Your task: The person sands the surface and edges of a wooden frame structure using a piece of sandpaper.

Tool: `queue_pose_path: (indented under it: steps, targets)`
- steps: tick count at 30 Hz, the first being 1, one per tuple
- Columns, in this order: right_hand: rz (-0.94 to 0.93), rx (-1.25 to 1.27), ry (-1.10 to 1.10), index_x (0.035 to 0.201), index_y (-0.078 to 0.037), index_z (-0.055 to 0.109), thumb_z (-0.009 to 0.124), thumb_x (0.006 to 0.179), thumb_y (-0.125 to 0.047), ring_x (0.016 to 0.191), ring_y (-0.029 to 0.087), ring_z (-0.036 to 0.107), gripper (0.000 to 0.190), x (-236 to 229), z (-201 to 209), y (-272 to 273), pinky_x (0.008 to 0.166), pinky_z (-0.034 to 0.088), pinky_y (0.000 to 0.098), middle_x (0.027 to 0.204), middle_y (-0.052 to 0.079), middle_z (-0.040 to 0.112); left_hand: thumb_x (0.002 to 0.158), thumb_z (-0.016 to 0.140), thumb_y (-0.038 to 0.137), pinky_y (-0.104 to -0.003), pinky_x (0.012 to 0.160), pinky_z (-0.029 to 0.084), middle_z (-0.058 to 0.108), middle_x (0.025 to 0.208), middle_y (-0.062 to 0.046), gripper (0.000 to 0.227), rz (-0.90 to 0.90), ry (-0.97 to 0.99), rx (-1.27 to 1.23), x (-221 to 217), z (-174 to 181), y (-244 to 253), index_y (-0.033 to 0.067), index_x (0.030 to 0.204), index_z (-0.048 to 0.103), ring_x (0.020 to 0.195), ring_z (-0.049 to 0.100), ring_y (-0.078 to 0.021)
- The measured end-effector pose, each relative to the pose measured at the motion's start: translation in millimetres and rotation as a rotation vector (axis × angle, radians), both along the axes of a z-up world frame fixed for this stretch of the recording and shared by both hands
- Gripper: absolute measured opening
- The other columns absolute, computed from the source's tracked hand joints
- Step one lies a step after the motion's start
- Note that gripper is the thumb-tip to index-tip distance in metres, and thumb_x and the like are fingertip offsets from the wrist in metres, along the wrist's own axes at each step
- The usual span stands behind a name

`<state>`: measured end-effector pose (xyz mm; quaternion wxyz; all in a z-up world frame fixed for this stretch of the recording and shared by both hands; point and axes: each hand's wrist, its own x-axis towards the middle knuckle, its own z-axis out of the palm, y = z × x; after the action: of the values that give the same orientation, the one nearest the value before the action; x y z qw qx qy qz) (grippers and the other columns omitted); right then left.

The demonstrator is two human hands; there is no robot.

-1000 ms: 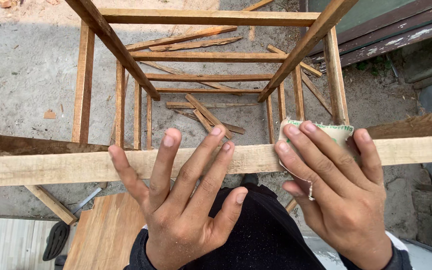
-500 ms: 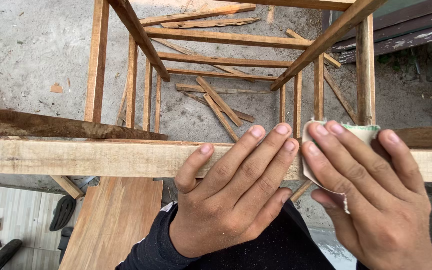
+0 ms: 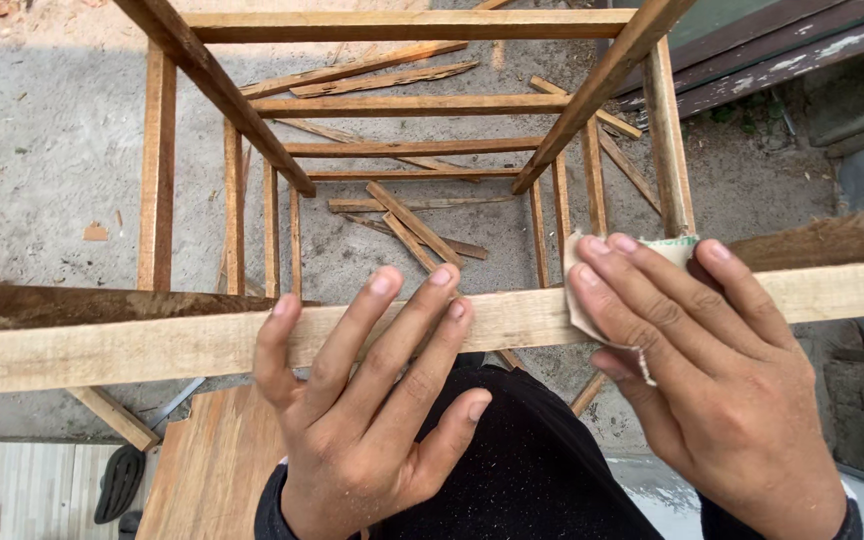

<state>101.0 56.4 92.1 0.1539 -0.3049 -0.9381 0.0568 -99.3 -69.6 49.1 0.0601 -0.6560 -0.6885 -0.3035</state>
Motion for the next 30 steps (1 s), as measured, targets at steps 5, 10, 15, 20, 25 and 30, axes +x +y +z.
queue_pose_path:
  steps: [5, 10, 15, 20, 25, 30]
  targets:
    - [0.051, 0.044, 0.067, 0.144, -0.009, 0.056, 0.059, 0.098, -0.035, 0.140, 0.024, 0.049, 0.053, 2, -9, -8, 0.123, 0.023, 0.0451, 0.149, 0.008, 0.056, 0.101, 0.059, 0.059, -0.067, 0.118, -0.016, 0.057, 0.153, 0.004, 0.056, -0.005, 0.049, -0.106, 24, 6, 8, 0.0170, 0.137, 0.067, 0.155, 0.008, -0.0184]
    - [-0.049, 0.053, 0.033, 0.145, -0.011, 0.057, 0.054, 0.102, -0.030, 0.142, 0.022, 0.049, 0.048, 38, -11, 5, 0.126, 0.019, 0.0446, 0.150, 0.006, 0.057, 0.101, 0.055, 0.066, -0.070, 0.116, -0.016, 0.044, 0.162, 0.004, 0.063, -0.031, 0.164, -0.177, 42, -1, 21, 0.0221, 0.146, 0.060, 0.155, 0.006, -0.0194]
    - [-0.286, 0.085, 0.067, 0.145, -0.010, 0.056, 0.054, 0.101, -0.026, 0.144, 0.023, 0.048, 0.046, 67, -14, 16, 0.128, 0.021, 0.0434, 0.149, 0.007, 0.058, 0.099, 0.052, 0.069, -0.072, 0.113, -0.015, 0.030, 0.167, 0.004, 0.066, -0.076, 0.237, -0.166, 70, -3, 28, 0.0298, 0.152, 0.051, 0.154, 0.005, -0.0179]
    - [-0.130, 0.093, 0.170, 0.142, -0.011, 0.060, 0.057, 0.104, -0.030, 0.141, 0.023, 0.051, 0.042, 57, -32, 7, 0.126, 0.026, 0.0413, 0.146, 0.006, 0.062, 0.102, 0.057, 0.059, -0.055, 0.125, 0.002, 0.042, 0.163, 0.005, 0.061, -0.176, 0.227, -0.170, 80, -5, 37, 0.0264, 0.153, 0.054, 0.152, 0.026, -0.0134]
    - [-0.369, 0.019, 0.239, 0.140, -0.014, 0.059, 0.051, 0.108, -0.025, 0.143, 0.021, 0.051, 0.035, 96, -13, 25, 0.128, 0.028, 0.0409, 0.144, 0.004, 0.061, 0.103, 0.058, 0.053, -0.044, 0.125, 0.008, 0.049, 0.158, 0.006, 0.052, -0.170, 0.197, -0.081, 81, -10, 47, 0.0283, 0.148, 0.056, 0.146, 0.038, -0.0129]
    - [-0.237, 0.118, 0.283, 0.133, -0.008, 0.065, 0.051, 0.106, -0.032, 0.137, 0.025, 0.054, 0.039, 68, -42, 9, 0.124, 0.025, 0.0426, 0.138, 0.009, 0.067, 0.105, 0.058, 0.052, -0.047, 0.123, 0.005, 0.049, 0.157, 0.006, 0.051, -0.228, 0.211, -0.047, 78, -10, 49, 0.0254, 0.148, 0.058, 0.146, 0.039, -0.0120]
